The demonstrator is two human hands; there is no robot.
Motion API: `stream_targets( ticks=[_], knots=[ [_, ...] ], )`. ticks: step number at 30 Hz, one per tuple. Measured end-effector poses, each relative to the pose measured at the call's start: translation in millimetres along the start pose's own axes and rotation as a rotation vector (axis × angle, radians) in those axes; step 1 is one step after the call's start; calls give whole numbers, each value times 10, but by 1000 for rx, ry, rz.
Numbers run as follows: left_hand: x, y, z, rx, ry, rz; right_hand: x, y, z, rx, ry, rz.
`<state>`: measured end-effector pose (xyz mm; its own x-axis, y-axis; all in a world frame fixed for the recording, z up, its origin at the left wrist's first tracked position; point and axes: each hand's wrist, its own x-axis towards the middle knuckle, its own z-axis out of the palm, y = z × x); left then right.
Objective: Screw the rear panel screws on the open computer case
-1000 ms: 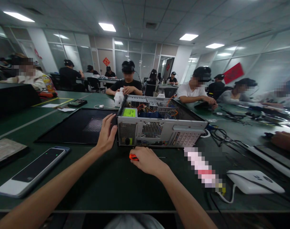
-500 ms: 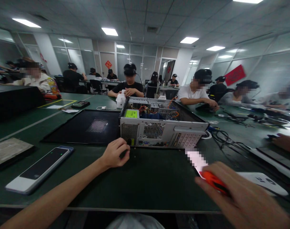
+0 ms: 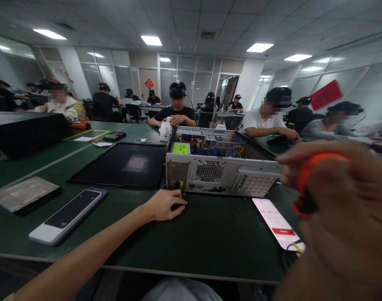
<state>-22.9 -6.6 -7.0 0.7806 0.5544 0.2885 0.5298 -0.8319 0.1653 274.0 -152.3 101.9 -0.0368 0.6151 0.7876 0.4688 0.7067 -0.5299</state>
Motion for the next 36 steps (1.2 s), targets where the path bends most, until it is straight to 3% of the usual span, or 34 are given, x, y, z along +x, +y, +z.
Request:
stream_targets(
  ticks=[1, 4, 7, 10, 12, 15, 18, 24, 31, 36],
  knots=[
    [3, -1, 7, -16, -3, -9, 285, -49, 245, 0, 46, 34],
    [17, -8, 33, -85, -1, -35, 740, 14, 912, 89, -111, 41],
    [37, -35, 55, -287, 56, -102, 657, 299, 1343, 102, -262, 62],
    [43, -102, 46, -681, 152, -215, 400, 544, 1563, 29, -377, -55],
    [22, -167, 13, -936, 88, -224, 260, 615, 1642, -63, -374, -180],
    [-46, -276, -57, -1182, -89, -382, 113, 612, 1711, -238, -371, -432],
    [-116, -366, -118, -1290, -194, -432, 8, 540, 1750, -287, -349, -608],
    [-131, -414, -196, -1402, -293, -413, -152, 352, 1831, -294, -294, -884],
    [-117, -415, -233, -1462, -364, -429, -282, 292, 1997, -260, -298, -989],
    [-143, -455, -210, -1518, -367, -431, -261, 281, 1974, -230, -287, -1003]
  ],
)
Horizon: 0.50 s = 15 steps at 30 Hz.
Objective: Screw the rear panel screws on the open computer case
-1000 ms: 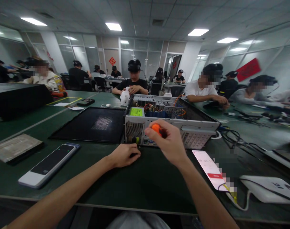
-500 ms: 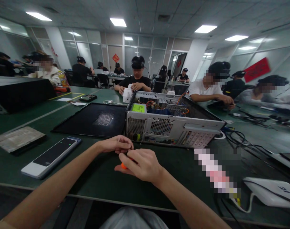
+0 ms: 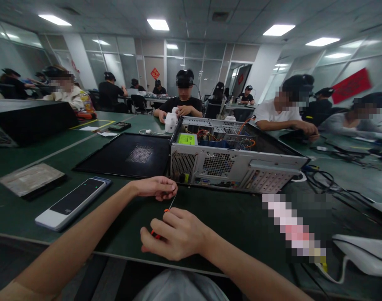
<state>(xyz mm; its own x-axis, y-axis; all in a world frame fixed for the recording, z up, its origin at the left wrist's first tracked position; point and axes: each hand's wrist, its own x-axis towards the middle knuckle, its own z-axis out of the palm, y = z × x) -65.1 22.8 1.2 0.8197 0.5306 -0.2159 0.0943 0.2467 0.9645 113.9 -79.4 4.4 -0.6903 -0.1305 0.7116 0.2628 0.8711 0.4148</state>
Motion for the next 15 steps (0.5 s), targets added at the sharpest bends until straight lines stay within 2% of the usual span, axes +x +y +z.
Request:
stream_targets(
  ticks=[7, 15],
  knots=[
    [-2, -49, -75, -85, -6, 35, 4, 1, -40, 9, -1, 14],
    [-39, -37, -170, -57, -12, -10, 5, -7, -42, 95, 93, 39]
  ],
)
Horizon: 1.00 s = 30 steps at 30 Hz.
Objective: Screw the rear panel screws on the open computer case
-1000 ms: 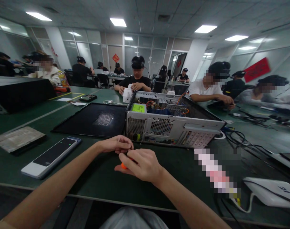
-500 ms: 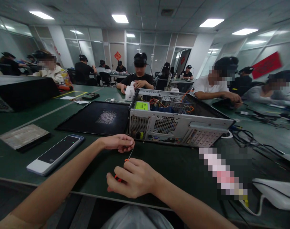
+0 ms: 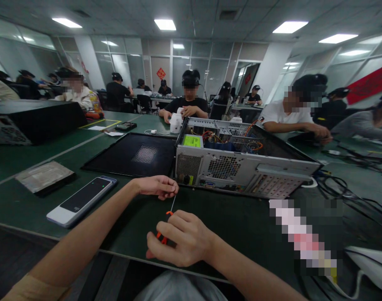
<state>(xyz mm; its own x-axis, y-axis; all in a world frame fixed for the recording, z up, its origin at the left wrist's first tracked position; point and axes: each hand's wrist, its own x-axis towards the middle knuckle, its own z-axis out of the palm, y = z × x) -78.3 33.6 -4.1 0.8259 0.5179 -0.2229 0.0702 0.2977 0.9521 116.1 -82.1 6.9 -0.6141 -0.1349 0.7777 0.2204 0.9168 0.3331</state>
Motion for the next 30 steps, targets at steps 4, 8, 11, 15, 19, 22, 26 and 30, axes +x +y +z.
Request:
stream_targets(
  ticks=[4, 8, 11, 15, 19, 22, 26, 30],
  knots=[
    [-36, 8, -44, 53, 3, -21, -13, -19, 9, 1, -12, -25],
    [-56, 8, -64, 71, 0, 5, -10, -40, 13, -11, -14, -34],
    [-61, 7, -66, 72, 1, 29, -4, -44, 11, 0, -4, -40],
    [-65, -1, -79, 96, -11, 28, -2, -34, 8, 7, -6, -42],
    [-66, -15, -110, 57, -13, 36, 15, -26, -3, 11, -2, -37],
    [-60, -15, -117, 36, 11, 62, 26, -28, -7, 16, 10, -35],
    [-46, -1, -89, 16, 29, 79, 15, -39, 9, 38, 28, -43],
    [-43, 0, -74, -4, 36, 86, -4, -35, 26, 26, 32, -50]
  ],
)
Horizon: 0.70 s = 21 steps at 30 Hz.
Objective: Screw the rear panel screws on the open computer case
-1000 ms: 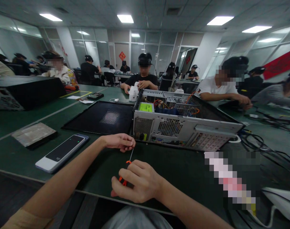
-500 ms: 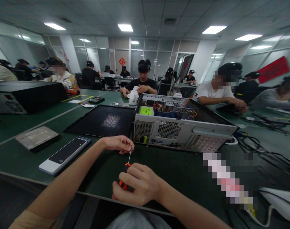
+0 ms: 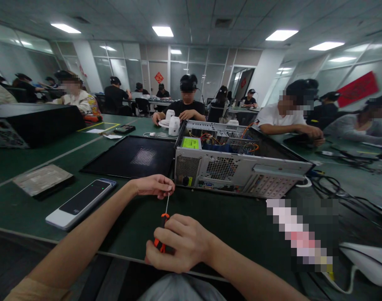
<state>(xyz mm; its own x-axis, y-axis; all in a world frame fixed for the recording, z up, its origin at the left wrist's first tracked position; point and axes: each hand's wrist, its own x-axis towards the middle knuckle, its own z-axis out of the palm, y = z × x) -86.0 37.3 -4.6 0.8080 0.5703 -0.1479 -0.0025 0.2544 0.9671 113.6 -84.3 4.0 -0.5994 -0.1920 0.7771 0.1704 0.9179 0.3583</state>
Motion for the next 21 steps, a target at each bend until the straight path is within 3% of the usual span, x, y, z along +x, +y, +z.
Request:
stream_targets(
  ticks=[7, 13, 17, 21],
  knots=[
    [-11, -39, -86, -114, 17, 16, -7, 88, -48, -39, -33, 78],
    [-14, -51, -128, -136, 43, 42, -38, 72, -26, -66, -134, 94],
    [-25, -56, -134, -157, 80, 58, -50, 45, 17, -35, -203, 117],
    [-25, -50, -102, -213, 66, 79, -53, 38, 35, 57, -188, 152]
  ],
)
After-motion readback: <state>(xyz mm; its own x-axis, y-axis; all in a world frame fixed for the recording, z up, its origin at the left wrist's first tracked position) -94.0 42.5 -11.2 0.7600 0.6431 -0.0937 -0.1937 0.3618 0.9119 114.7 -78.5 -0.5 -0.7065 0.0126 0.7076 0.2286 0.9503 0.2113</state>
